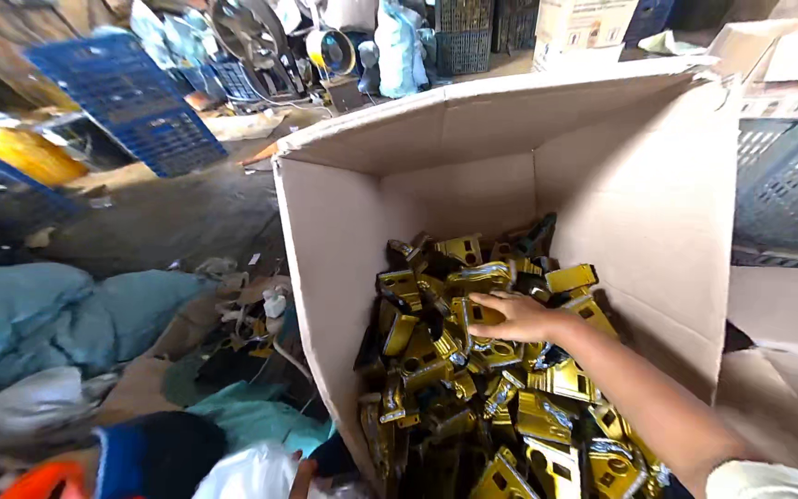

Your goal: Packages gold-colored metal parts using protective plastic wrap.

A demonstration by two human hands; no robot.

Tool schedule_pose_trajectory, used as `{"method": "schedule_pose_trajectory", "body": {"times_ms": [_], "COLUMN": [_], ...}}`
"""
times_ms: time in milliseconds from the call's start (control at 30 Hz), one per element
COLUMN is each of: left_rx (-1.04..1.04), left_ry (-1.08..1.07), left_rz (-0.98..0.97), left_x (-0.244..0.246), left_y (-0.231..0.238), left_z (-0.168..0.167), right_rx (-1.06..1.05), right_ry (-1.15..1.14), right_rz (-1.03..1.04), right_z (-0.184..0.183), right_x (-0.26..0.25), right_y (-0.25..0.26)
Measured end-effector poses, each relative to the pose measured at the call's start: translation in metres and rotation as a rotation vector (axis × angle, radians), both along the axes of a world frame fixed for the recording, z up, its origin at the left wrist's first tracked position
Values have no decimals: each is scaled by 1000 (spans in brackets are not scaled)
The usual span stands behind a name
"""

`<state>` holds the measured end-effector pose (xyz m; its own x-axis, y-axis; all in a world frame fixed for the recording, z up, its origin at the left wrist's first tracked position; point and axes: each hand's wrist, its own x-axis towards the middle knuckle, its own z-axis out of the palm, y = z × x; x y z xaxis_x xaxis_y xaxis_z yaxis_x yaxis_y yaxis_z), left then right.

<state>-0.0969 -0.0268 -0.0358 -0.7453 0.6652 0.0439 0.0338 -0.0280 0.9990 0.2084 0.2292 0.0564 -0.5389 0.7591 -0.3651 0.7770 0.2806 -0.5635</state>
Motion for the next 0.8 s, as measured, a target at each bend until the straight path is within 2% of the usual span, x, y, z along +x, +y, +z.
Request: {"method": "schedule_pose_trajectory", "body": {"times_ms": [133, 200, 267, 333, 367, 400, 433, 533, 633, 700, 767, 800], "left_rx": [141, 172, 111, -46, -84, -60, 12, 257, 236, 135, -30, -92], "left_ry": [91, 168, 178, 104, 69, 79, 130, 235, 227, 92, -256, -374], "left_rz": [-187, -360, -580, -742, -782, -817, -851, -858, -721, -789, -894, -883], "left_x": [28, 44, 55, 70, 80, 91, 101, 133, 142, 139, 135, 135], "left_y": [6, 19, 27, 24, 22, 19, 17, 14, 12, 2, -11, -13], "left_z": [38, 52, 58, 68, 69, 63, 54, 29, 27, 35, 51, 56], "right_rx": [34, -5, 35, 283, 411, 441, 376, 180, 127, 58, -16, -55], "right_ry": [-81, -122, -101, 175, 359, 508, 621, 931, 974, 890, 837, 829], "right_rz": [142, 155, 92, -134, -276, -378, -401, -261, -414, -451, -543, -573], "right_z": [3, -9, -24, -40, -46, -46, -42, -46, -46, -50, -56, -57], "right_x": [-6, -3, 13, 36, 41, 39, 33, 5, 1, 3, -1, -4], "right_y": [-66, -95, -121, -147, -160, -174, -188, -218, -219, -220, -222, -224]}}
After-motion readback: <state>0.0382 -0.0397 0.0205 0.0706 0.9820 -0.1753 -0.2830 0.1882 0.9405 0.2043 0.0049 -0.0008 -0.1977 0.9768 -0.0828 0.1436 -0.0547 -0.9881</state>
